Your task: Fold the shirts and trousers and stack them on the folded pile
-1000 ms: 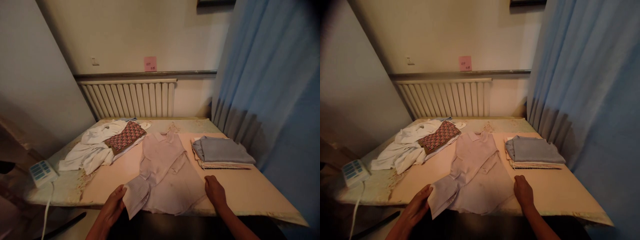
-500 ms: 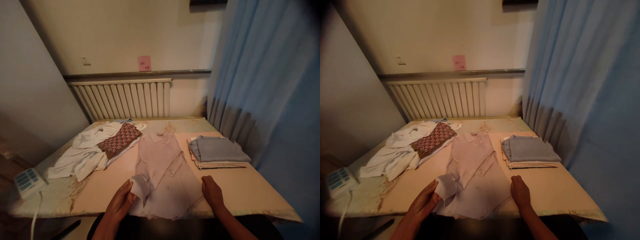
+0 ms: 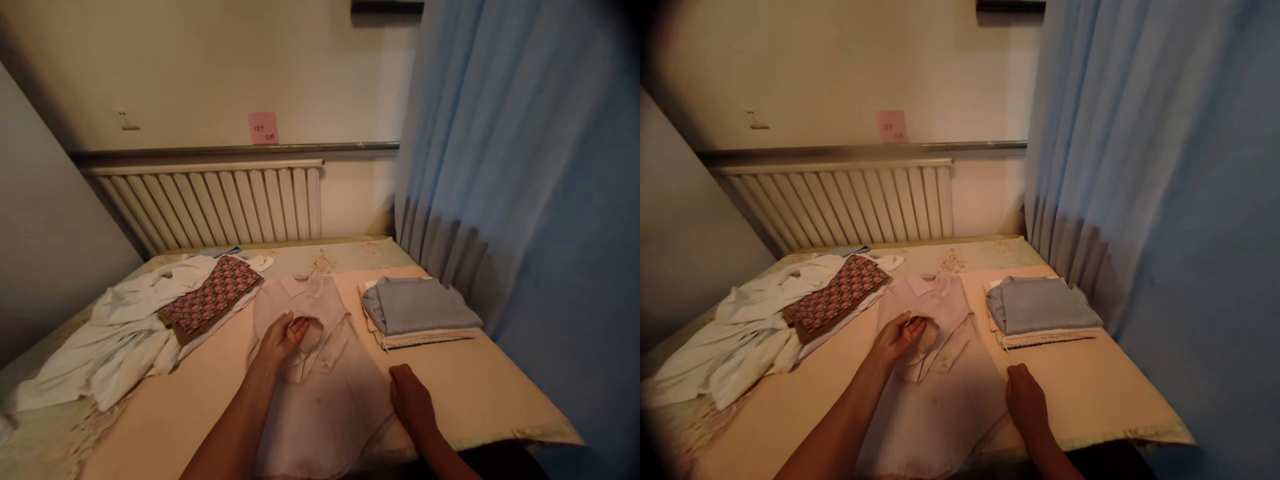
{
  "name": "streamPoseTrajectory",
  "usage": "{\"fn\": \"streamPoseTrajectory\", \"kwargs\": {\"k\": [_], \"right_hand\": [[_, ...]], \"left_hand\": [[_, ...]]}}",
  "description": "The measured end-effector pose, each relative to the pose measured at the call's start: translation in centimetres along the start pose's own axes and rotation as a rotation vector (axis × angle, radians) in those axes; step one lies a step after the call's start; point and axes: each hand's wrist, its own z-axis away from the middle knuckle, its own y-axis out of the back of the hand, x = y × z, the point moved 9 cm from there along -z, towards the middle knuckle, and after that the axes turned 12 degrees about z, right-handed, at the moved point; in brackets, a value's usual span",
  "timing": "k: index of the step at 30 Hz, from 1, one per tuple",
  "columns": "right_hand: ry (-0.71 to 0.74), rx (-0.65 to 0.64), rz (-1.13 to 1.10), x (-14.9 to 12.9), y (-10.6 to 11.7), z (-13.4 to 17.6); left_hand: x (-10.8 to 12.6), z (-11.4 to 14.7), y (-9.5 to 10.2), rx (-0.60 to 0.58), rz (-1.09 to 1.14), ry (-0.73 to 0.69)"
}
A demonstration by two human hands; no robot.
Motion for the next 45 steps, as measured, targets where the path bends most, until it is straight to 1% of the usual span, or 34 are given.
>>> {"fn": "streamPoseTrajectory", "kwargs": {"k": [2, 3, 5, 8, 10, 13, 14, 15, 17, 18, 20, 22, 24, 27, 30, 33, 36, 45], "right_hand": [[-0.001, 0.0, -0.004, 0.0, 0.1, 0.0], [0.004, -0.003, -0.011, -0.1, 0.1, 0.0], [0.01, -0.011, -0.023, -0.1, 0.0, 0.0], [0.002, -0.028, -0.018, 0.0, -0.2, 0.0], [-0.008, -0.026, -0.017, 0.1, -0.2, 0.0], [-0.008, -0.009, -0.03, 0.0, 0.0, 0.0], [-0.006, -0.005, -0.031, -0.1, 0.2, 0.0], [-0.005, 0.0, -0.03, -0.1, 0.3, 0.0], [-0.003, 0.007, -0.025, -0.1, 0.4, -0.1], [-0.002, 0.008, -0.023, -0.1, 0.4, -0.1], [-0.002, 0.007, -0.02, -0.1, 0.3, -0.1], [-0.003, 0.008, -0.018, -0.1, 0.2, -0.1], [-0.003, 0.013, -0.018, -0.1, 0.1, -0.1], [0.002, 0.007, -0.013, -0.1, 0.0, 0.0], [0.004, -0.003, -0.006, -0.1, -0.2, 0.0], [0.008, 0.002, -0.021, -0.1, -0.4, 0.1], [0.005, 0.005, -0.034, 0.1, -0.9, 0.1], [-0.003, 0.001, -0.023, 0.1, -1.4, -0.1]], "left_hand": [[-0.3, -2.3, -0.4, -0.019, -0.106, -0.03], [-0.4, -3.0, -0.2, -0.021, -0.165, -0.057], [-0.6, -3.6, 1.0, 0.002, -0.298, -0.126], [-0.8, -2.6, 3.0, 0.017, -0.516, -0.268], [-1.2, -1.4, 3.6, -0.023, -0.652, -0.355], [-2.6, 0.2, 3.9, -0.127, -0.834, -0.442], [-3.2, 0.6, 4.0, -0.159, -0.949, -0.478], [-3.8, 0.8, 4.0, -0.176, -1.133, -0.532], [-5.0, 0.7, 4.5, -0.146, -1.509, -0.615], [-5.5, 0.5, 5.0, -0.118, -1.645, -0.635], [-6.1, 0.1, 5.6, -0.084, -1.793, -0.649], [-6.1, -0.1, 5.7, -0.074, -1.837, -0.657], [-5.1, -0.1, 5.5, -0.036, -1.812, -0.656], [-2.2, -0.2, 5.6, 0.08, -1.745, -0.64], [0.8, -0.8, 6.0, 0.192, -1.718, -0.607], [2.6, -2.1, 6.4, 0.231, -1.703, -0.553], [2.8, -3.7, 5.9, 0.206, -1.692, -0.516], [2.0, -7.9, 2.7, 0.145, -1.678, -0.474]]}}
